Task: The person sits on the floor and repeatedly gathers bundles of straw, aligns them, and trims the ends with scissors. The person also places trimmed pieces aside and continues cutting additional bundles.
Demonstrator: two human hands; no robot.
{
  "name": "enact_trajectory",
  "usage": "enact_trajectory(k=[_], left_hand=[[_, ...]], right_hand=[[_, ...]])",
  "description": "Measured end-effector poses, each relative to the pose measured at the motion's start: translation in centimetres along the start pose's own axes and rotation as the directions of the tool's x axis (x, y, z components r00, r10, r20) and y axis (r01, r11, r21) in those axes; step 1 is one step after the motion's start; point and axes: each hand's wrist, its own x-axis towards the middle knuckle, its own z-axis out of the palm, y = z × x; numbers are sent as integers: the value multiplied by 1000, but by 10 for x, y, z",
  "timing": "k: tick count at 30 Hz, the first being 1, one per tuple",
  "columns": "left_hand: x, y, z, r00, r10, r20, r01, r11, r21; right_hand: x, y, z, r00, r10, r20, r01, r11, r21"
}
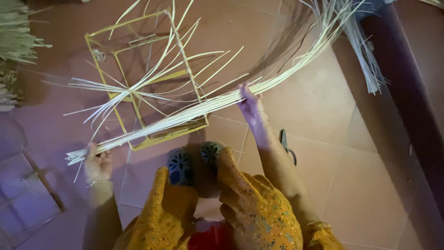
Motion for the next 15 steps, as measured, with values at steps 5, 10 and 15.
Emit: enact_trajectory(k=[5,10,15], left_hand=[[-20,16,5,891,-449,72,323,736,595],[-67,23,76,939,-341,43,-134,-249,959],[-97,-25,211,708,-318,631,-680,-63,731]], right_hand=[[-5,0,5,999,-14,-48,11,998,-54],[-8,-2,4,999,-37,-7,37,998,-55],[-7,-6,0,999,-27,-25,22,979,-201]])
